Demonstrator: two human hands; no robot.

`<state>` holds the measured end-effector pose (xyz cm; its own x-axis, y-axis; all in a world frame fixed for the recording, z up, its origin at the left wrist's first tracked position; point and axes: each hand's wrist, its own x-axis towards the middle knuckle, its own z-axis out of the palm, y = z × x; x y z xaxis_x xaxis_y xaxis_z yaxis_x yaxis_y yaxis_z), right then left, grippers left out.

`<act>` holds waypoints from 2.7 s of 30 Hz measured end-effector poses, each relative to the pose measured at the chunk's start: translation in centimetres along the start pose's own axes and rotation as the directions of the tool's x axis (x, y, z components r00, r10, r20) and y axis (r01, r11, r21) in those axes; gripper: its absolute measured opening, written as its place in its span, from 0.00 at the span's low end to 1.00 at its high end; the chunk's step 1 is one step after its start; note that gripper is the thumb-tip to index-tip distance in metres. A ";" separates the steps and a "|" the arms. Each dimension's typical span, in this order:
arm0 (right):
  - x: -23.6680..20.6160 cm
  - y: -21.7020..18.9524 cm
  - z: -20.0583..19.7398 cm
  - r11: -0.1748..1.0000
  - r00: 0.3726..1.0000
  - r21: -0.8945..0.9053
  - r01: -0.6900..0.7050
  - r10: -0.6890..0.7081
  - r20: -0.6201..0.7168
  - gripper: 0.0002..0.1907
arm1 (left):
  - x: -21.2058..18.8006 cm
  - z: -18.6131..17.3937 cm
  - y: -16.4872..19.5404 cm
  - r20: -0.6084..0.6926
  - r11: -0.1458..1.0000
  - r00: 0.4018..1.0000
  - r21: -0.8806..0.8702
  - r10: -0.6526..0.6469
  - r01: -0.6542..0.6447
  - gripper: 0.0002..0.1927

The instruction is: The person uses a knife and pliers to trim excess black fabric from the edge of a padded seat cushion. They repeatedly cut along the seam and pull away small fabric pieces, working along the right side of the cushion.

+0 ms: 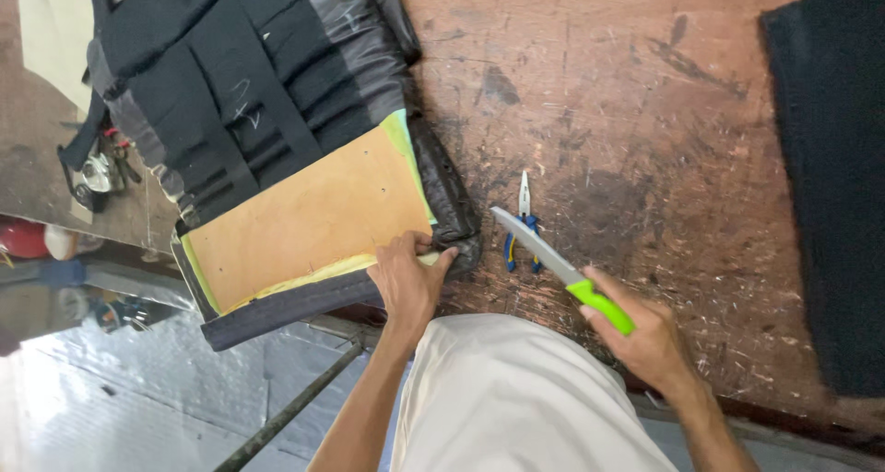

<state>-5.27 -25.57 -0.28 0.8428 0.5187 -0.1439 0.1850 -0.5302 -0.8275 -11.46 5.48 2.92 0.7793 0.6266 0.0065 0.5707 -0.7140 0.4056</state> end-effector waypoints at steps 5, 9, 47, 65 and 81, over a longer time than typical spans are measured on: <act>2.2 -5.6 -0.7 0.970 0.966 -0.152 0.192 -0.159 0.205 0.29 | 0.3 0.2 0.2 0.264 0.941 0.934 -0.175 -0.239 0.290 0.19; 3.4 -8.3 -1.4 0.926 0.955 -0.358 0.122 -0.011 0.297 0.28 | 0.0 2.3 0.5 0.230 0.923 0.944 -0.252 -0.236 0.292 0.15; 0.4 -15.5 0.8 0.415 0.744 -0.906 -0.078 0.630 0.225 0.36 | -1.6 6.3 -1.5 0.092 0.985 0.980 -0.020 0.174 -0.173 0.63; 3.6 -11.9 -1.3 0.891 0.945 -0.437 -0.126 0.242 0.221 0.27 | -1.1 6.4 -1.6 0.014 0.988 0.989 -0.055 0.147 -0.146 0.66; 0.9 -10.9 -0.9 0.546 0.708 -0.821 -0.168 0.646 0.285 0.36 | -0.8 5.7 -2.3 0.043 0.986 0.987 -0.061 0.155 -0.152 0.63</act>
<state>-6.09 -19.96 9.08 0.5725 0.2160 -0.7910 0.3744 -0.9271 0.0178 -11.90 4.81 -3.21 0.8688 0.4943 0.0299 0.4287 -0.7809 0.4544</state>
